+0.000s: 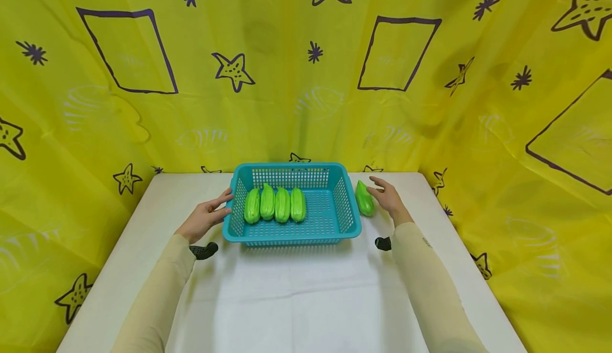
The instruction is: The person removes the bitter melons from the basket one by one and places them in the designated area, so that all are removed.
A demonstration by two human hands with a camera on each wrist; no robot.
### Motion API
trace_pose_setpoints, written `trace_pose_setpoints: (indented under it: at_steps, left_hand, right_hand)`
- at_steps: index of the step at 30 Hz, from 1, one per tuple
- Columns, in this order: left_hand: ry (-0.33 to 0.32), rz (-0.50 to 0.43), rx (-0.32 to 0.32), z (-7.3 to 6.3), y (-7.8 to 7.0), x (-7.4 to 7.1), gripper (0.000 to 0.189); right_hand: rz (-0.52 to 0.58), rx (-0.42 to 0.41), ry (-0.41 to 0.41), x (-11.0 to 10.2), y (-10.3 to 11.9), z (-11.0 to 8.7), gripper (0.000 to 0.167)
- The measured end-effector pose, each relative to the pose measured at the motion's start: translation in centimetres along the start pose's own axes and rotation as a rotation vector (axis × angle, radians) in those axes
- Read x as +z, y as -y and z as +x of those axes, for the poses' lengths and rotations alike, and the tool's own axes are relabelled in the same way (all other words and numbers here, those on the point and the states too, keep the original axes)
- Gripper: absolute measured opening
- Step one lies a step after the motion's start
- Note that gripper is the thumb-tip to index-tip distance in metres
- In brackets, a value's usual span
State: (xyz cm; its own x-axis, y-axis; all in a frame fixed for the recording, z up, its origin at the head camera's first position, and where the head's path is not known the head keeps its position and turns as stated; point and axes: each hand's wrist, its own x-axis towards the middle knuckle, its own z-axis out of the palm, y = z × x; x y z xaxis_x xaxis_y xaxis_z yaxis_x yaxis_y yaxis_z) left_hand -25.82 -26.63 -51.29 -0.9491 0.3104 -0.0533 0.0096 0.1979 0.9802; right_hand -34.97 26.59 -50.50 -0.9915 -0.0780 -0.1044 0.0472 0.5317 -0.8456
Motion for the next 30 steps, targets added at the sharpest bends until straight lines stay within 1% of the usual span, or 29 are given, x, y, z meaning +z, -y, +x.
trace_pose_setpoints:
  at_steps: [6, 11, 15, 18, 22, 26, 30]
  left_hand:
    - [0.004, -0.008, 0.007, 0.0, -0.2, 0.0, 0.065]
    - [0.002, -0.01, 0.011, -0.1, -0.2, 0.1, 0.062]
    - [0.005, -0.012, 0.013, -0.2, -0.2, 0.2, 0.06]
    - [0.013, -0.013, 0.021, -0.2, -0.2, 0.2, 0.061]
    - [0.019, -0.003, 0.03, -0.3, -0.3, 0.2, 0.061]
    - [0.025, 0.011, 0.032, -0.4, -0.3, 0.3, 0.061]
    - [0.018, 0.011, 0.035, -0.3, -0.2, 0.2, 0.06]
  right_hand:
    - [0.05, -0.049, -0.113, -0.5, 2.3, 0.5, 0.057]
    - [0.144, -0.043, -0.156, -0.5, 4.6, 0.6, 0.056]
    - [0.219, -0.035, -0.157, -0.1, 6.5, 0.3, 0.055]
    - [0.257, -0.044, -0.156, 0.2, 7.8, 0.0, 0.055]
    - [0.296, -0.053, -0.138, 0.8, 8.8, -0.2, 0.055]
    - [0.285, -0.071, -0.108, 1.5, 9.4, -0.3, 0.053]
    - [0.27, -0.11, -0.089, 2.0, 10.2, -0.6, 0.051]
